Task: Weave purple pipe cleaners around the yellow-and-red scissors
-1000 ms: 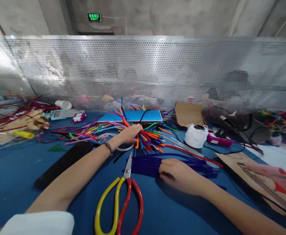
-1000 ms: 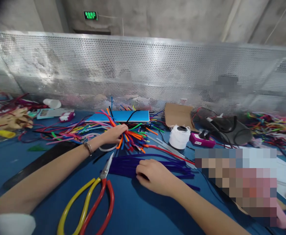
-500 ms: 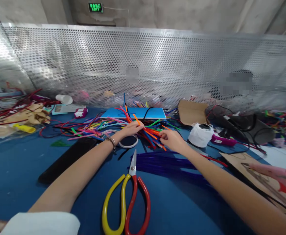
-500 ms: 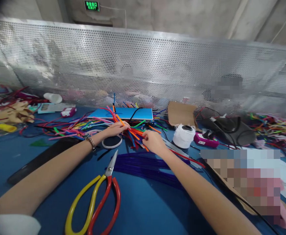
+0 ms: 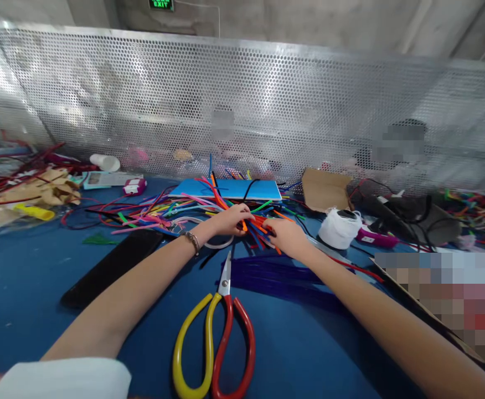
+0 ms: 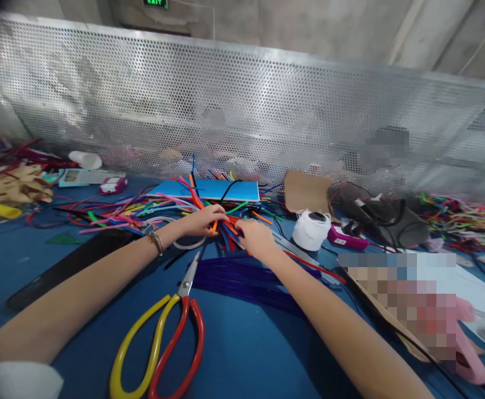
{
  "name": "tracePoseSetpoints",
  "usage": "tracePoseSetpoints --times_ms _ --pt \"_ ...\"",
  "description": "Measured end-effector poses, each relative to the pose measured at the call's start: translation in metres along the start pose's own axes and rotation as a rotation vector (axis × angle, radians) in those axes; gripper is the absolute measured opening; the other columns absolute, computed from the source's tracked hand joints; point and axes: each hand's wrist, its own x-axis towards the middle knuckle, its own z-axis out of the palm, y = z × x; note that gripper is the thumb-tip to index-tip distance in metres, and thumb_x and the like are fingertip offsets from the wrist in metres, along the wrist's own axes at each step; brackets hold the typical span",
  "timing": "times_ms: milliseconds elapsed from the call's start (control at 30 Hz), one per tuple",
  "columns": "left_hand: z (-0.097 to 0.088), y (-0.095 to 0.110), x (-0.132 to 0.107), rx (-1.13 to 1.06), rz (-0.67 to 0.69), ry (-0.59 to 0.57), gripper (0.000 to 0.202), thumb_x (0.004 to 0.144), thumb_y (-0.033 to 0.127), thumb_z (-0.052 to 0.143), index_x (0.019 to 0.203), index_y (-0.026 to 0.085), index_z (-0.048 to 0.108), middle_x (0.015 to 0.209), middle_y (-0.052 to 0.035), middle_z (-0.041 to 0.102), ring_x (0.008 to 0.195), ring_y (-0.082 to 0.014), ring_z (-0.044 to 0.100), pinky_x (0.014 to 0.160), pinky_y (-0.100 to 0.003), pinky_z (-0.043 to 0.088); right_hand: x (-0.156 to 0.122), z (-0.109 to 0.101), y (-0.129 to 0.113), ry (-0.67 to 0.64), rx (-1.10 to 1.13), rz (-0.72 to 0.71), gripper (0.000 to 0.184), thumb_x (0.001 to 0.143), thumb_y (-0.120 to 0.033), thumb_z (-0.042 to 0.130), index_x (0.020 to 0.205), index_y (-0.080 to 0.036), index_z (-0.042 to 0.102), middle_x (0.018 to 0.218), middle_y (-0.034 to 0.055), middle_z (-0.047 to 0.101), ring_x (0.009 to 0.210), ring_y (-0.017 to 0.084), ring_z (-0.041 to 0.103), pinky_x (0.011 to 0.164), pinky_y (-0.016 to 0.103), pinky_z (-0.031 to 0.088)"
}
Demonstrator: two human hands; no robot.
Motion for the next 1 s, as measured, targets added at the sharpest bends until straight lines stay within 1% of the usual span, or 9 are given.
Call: tracePoseSetpoints --times_ms 67,133,267,400,500,600,733,867,1000 --pt "0.001 0.002 0.001 0.008 0.024 -0.001 0.028 0.071 0.005 0.062 0.098 0.014 0.06 0.105 -0.0084 0.054 0.099 -0.0201 0.053 0.086 -0.032 0.044 0.0 0.0 -0.002 -0.001 -0.02 -0.005 0.018 0.079 -0.016 0.051 0.091 -0.019 0.064 0.095 0.0076 0.067 0.089 0.02 0.059 0.068 0.025 0.038" --pt "0.002 0.002 0.002 0.009 0.034 0.004 0.022 0.076 0.005 0.057 0.096 0.013 0.06 0.102 -0.0077 0.055 0.097 -0.0195 0.054 0.085 -0.034 0.045 0.0 -0.001 -0.004 0.003 -0.029 -0.002 0.02 0.08 -0.017 0.05 0.094 -0.019 0.064 0.098 0.0083 0.067 0.092 0.021 0.059 0.07 0.025 0.039" --pt "0.003 -0.003 0.003 -0.021 0.037 0.019 0.015 0.086 0.019 0.054 0.099 0.012 0.057 0.104 -0.0063 0.057 0.096 -0.019 0.056 0.083 -0.04 0.047 0.0 -0.001 -0.006 0.015 -0.029 0.01 0.023 0.083 -0.021 0.046 0.099 -0.017 0.064 0.1 0.0096 0.067 0.092 0.021 0.06 0.07 0.026 0.04" --pt "0.003 -0.007 0.003 -0.072 -0.008 0.046 0.019 0.089 0.027 0.052 0.099 0.012 0.057 0.1 -0.0058 0.059 0.089 -0.017 0.058 0.078 -0.037 0.049 0.001 0.0 -0.006 0.035 -0.002 0.003 0.023 0.085 -0.025 0.046 0.094 -0.017 0.065 0.098 0.0087 0.067 0.09 0.022 0.06 0.067 0.026 0.04" --pt "0.006 -0.007 0.003 -0.108 -0.062 0.069 0.022 0.089 0.03 0.051 0.101 0.012 0.057 0.097 -0.0054 0.06 0.085 -0.0163 0.059 0.074 -0.035 0.051 0.0 0.001 -0.006 0.051 0.034 -0.013 0.021 0.082 -0.021 0.048 0.094 -0.019 0.066 0.098 0.0063 0.068 0.088 0.021 0.06 0.066 0.026 0.04" --pt "0.008 -0.006 0.004 -0.138 -0.106 0.082 0.024 0.089 0.031 0.051 0.102 0.012 0.056 0.097 -0.0051 0.059 0.083 -0.0164 0.059 0.073 -0.034 0.051 0.0 0.002 -0.006 0.088 0.069 -0.017 0.024 0.081 -0.017 0.048 0.098 -0.018 0.065 0.099 0.008 0.066 0.088 0.021 0.06 0.069 0.027 0.041" --pt "0.008 -0.005 0.004 -0.169 -0.154 0.088 0.026 0.089 0.033 0.051 0.103 0.012 0.056 0.095 -0.0044 0.059 0.082 -0.017 0.06 0.072 -0.034 0.051 0.002 0.004 -0.005 0.138 0.128 -0.058 0.029 0.08 -0.012 0.05 0.103 -0.018 0.064 0.101 0.0087 0.061 0.089 0.019 0.057 0.075 0.027 0.041" --pt "0.005 -0.005 0.002 -0.206 -0.162 0.085 0.027 0.089 0.033 0.051 0.105 0.012 0.056 0.1 -0.0054 0.059 0.085 -0.0178 0.059 0.074 -0.036 0.051 0.007 0.009 -0.004 0.16 0.2 -0.112 0.027 0.075 -0.007 0.053 0.097 -0.017 0.067 0.091 0.0077 0.061 0.084 0.018 0.056 0.075 0.027 0.041" --pt "0.0 -0.003 0.0 -0.236 -0.162 0.081 0.026 0.089 0.033 0.05 0.104 0.012 0.056 0.098 -0.0055 0.06 0.086 -0.0173 0.059 0.077 -0.037 0.05 0.011 0.015 -0.007 0.178 0.299 -0.12 0.021 0.074 -0.009 0.056 0.09 -0.015 0.067 0.076 0.0047 0.062 0.069 0.016 0.054 0.065 0.026 0.04"
